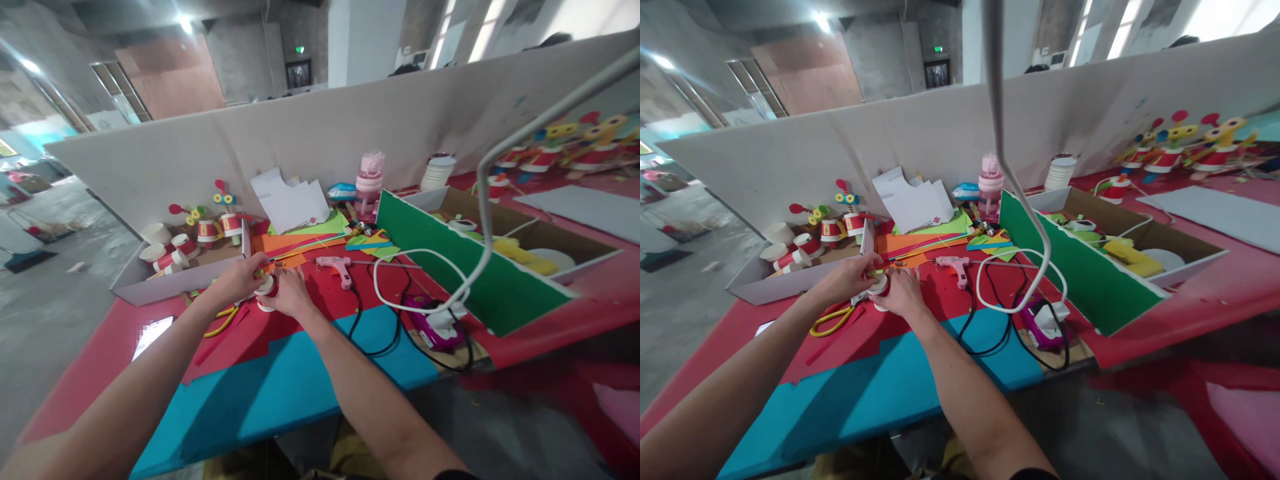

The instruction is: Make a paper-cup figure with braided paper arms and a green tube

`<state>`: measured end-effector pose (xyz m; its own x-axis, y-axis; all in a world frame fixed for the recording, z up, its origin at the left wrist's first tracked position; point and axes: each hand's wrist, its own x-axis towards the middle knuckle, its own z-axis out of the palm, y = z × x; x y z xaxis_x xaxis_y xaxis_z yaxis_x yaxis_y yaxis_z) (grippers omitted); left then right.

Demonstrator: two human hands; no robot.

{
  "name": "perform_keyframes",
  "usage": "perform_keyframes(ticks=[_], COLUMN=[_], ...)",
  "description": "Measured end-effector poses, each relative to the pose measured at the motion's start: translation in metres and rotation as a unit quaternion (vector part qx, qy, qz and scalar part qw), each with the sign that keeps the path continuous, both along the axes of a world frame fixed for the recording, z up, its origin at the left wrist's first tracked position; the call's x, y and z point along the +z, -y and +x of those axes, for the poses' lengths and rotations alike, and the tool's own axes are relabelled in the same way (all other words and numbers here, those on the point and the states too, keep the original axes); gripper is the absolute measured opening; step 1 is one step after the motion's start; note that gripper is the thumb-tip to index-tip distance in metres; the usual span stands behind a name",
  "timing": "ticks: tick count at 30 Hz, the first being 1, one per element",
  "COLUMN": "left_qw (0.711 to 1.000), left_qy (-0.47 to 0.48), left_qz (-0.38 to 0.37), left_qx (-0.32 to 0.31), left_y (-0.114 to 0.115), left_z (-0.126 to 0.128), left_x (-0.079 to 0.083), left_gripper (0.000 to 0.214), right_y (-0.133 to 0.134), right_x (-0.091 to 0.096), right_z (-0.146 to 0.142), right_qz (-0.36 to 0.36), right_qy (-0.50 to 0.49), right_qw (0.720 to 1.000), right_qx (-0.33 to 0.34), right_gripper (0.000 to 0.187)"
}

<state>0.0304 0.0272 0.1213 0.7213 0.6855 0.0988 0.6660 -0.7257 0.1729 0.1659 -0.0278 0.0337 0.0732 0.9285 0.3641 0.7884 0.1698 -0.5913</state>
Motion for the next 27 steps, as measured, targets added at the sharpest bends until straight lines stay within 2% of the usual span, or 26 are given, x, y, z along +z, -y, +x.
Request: perform_keyframes(ticks=[8, 27], left_qw=[1.0, 1.0], left_qy=[0.006, -0.006], left_qz=[0.005, 0.0], left_qx=[-0.006, -0.014], left_y=[0.0022, 0.0071], left_z=[0.0002, 0.0053], left_x=[0.0028, -0.0019], left_gripper=[0.033, 0.027], right_y=[0.0002, -0.0047], right_x=[-0.0005, -0.0083], right_z=[-0.0008, -0.0016], right_qz=[0.006, 0.005], right_qy=[0.005, 0.003], right_qw=[1.0, 1.0], right_qx=[0.002, -0.006], right_gripper=[0.051, 0.055])
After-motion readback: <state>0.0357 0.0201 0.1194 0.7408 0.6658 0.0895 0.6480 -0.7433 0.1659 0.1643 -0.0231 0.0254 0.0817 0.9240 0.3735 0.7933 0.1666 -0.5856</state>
